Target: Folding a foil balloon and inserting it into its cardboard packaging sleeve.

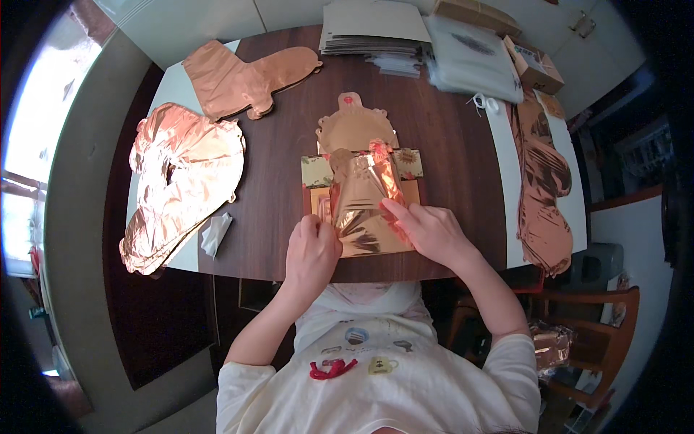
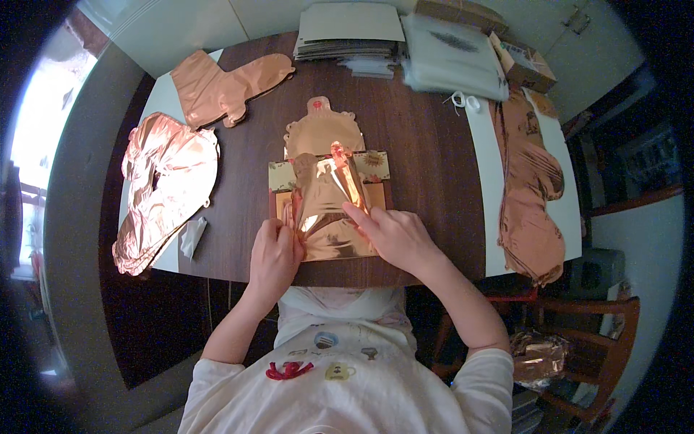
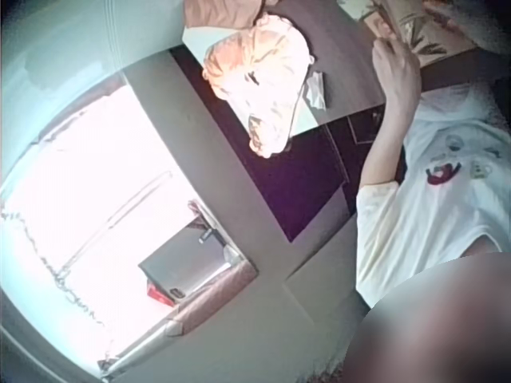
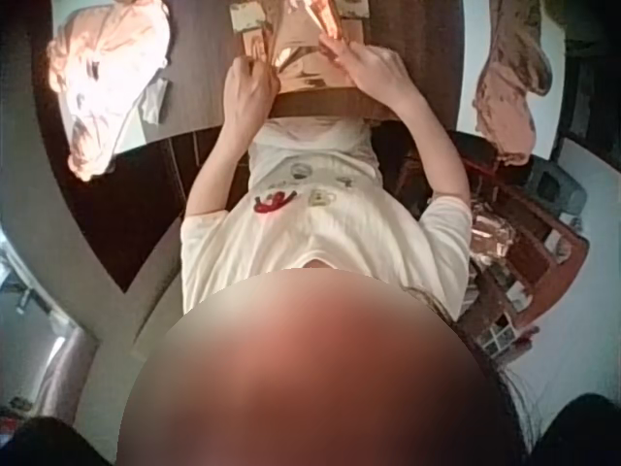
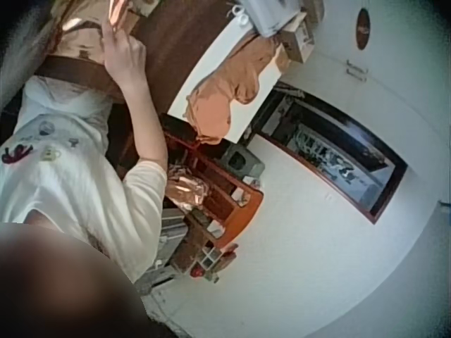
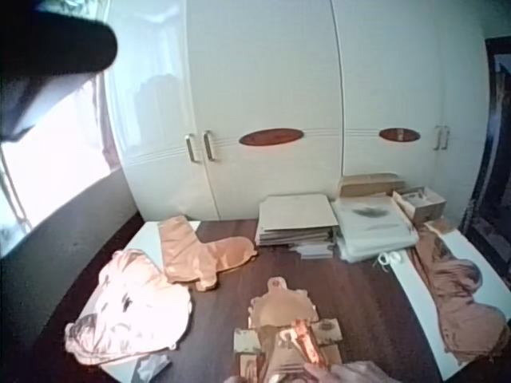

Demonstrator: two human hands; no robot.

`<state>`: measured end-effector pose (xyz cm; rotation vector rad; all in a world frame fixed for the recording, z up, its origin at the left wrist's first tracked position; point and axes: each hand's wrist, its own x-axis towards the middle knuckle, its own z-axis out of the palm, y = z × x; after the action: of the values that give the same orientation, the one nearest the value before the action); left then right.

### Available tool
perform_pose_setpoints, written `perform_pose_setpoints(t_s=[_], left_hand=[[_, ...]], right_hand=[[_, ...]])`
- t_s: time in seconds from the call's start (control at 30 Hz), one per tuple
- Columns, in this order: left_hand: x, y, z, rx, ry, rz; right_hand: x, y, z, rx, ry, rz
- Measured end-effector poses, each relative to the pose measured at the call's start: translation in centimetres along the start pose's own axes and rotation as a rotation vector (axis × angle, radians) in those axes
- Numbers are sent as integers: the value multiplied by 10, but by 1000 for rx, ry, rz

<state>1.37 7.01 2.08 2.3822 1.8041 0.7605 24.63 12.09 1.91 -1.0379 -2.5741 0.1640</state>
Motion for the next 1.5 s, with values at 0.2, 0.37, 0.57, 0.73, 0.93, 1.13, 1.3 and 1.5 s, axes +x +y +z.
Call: perform_pose_setpoints(t_s=[0.2,0.37,0.57,0.73,0.93,1.13,1.3,1.5], left_hand=[[-1,0,0,14,3,-5],[-5,1,-2,12,-8,-22],[-23,7,-9,10,-36,-19],[-23,7,-10,37,-47,-22],[-23,8,-9,31,-42,-28],[-24,6,-8,30,-38,-77],[-22,11,-15,191,-20,-147],[-36,61,-20,-22,-236,287]], right_hand=[[1,-13,-3,-51,86,168],[-10,-12,-3,-22,12,259],[-19,-27,-19,35,-75,264],[-19,-23,-28,50,-161,238],[-20,-22,-26,44,-227,260],[-19,-20,-22,51,-104,266],[-19,-20,-20,-21,-120,248],[-20,-20,-14,27,-21,255]])
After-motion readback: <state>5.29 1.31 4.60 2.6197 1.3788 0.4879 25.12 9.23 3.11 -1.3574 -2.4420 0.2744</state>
